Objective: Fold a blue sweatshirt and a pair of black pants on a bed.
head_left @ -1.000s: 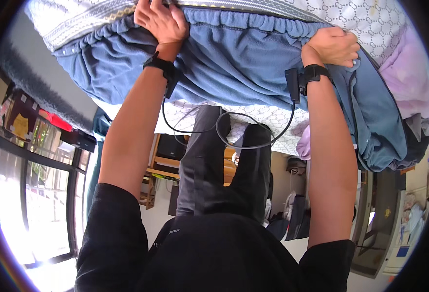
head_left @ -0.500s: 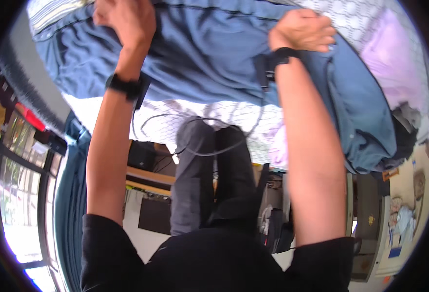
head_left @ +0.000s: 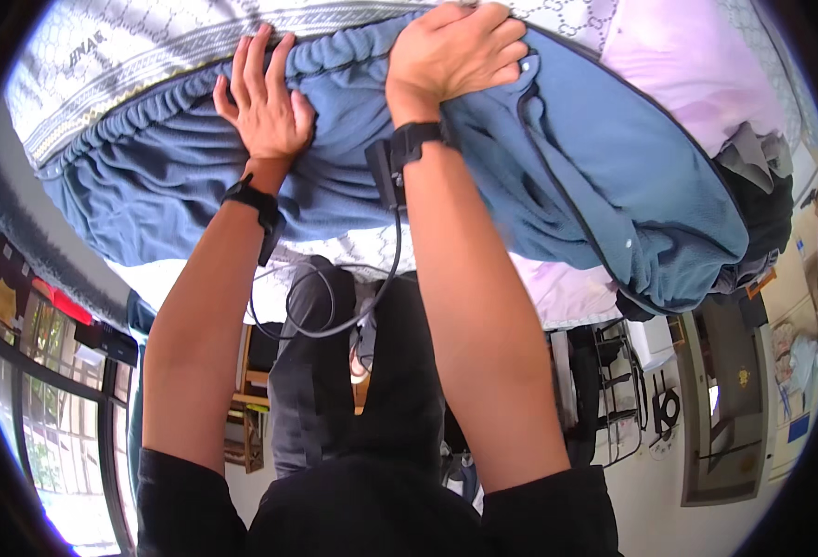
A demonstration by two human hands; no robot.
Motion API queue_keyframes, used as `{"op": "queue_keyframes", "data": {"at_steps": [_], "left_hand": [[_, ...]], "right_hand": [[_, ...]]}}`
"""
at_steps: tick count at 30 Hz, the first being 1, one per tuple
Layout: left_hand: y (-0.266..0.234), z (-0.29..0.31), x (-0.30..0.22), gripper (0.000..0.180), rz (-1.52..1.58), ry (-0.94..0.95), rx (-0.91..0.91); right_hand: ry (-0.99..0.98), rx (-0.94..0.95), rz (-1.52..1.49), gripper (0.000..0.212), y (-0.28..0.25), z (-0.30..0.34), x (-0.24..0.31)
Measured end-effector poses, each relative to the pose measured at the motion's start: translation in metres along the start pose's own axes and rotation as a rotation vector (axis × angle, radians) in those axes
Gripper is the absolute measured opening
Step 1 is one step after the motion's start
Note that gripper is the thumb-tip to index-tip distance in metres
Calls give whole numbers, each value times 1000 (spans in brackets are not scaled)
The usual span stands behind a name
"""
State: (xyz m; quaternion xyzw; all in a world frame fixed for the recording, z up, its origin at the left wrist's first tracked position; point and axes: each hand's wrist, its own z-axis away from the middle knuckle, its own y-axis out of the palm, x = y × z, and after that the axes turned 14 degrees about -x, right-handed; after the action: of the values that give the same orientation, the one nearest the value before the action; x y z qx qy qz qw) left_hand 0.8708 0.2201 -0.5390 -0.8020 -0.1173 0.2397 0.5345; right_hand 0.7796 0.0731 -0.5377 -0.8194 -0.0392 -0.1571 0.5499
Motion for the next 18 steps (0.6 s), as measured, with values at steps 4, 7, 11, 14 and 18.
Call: {"op": "queue_keyframes", "data": {"at_steps": [4,7,11,14,18], "left_hand": [[3,-1,-2,53,-38,48,-21],[6,-2,0,55,-21,55,-61],[8,-1,-1,54,14,31,-75],[8,1,-2,53,44,9,-79],[6,1,4,52,33,13,-77]], "right_hand": [[-33,-1,-110,14,-7,-8,-5],[-101,131,-432,16,-32,-18,-21],[-302,178,-353,50,-127,-42,-72],[-323,206,-116,63,-191,-53,-132],[-471,230,214,70,-228,-82,-211]]}}
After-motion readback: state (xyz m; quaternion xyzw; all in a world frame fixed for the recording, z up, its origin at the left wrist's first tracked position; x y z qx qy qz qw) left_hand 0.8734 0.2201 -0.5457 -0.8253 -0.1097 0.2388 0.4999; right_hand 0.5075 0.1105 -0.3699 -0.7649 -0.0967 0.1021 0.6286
